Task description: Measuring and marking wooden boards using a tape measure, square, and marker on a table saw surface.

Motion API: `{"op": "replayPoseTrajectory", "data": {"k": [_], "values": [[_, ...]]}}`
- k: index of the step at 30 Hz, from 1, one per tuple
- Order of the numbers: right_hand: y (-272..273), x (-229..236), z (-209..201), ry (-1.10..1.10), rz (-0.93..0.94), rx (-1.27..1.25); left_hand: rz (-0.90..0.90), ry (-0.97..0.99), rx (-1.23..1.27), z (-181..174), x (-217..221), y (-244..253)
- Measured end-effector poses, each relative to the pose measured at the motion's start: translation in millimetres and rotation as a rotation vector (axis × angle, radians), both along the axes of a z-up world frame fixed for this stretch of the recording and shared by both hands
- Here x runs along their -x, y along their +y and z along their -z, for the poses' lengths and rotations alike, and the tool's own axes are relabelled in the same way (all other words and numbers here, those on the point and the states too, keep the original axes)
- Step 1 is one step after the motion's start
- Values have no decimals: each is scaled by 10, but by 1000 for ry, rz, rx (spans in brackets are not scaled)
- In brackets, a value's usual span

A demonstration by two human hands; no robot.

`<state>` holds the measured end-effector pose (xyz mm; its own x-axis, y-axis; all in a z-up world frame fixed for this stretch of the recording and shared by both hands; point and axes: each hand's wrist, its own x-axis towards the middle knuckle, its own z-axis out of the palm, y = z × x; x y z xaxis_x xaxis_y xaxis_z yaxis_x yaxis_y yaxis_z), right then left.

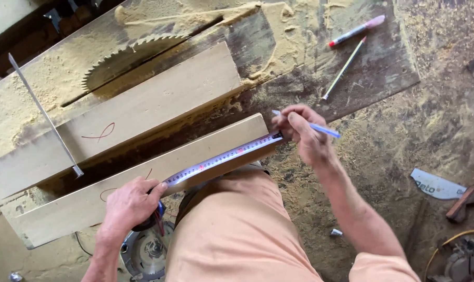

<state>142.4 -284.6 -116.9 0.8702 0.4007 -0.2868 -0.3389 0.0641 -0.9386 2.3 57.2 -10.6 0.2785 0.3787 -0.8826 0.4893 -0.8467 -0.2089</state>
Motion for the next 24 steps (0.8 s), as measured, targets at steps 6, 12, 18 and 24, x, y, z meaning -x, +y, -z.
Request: {"op": "replayPoseTrajectory", "data": {"k": [6,12,18,24], "values": [[237,304,-54,149,305,-164,-41,-35,-105,97,236,100],[38,60,-124,-117,236,143,-35,-102,-114,189,343,267],[77,-102,-95,-368,-155,119,-45,-115,-21,115,243,358],[12,-167,-226,-347,-116,15,-208,-183,152,33,183,386]]}}
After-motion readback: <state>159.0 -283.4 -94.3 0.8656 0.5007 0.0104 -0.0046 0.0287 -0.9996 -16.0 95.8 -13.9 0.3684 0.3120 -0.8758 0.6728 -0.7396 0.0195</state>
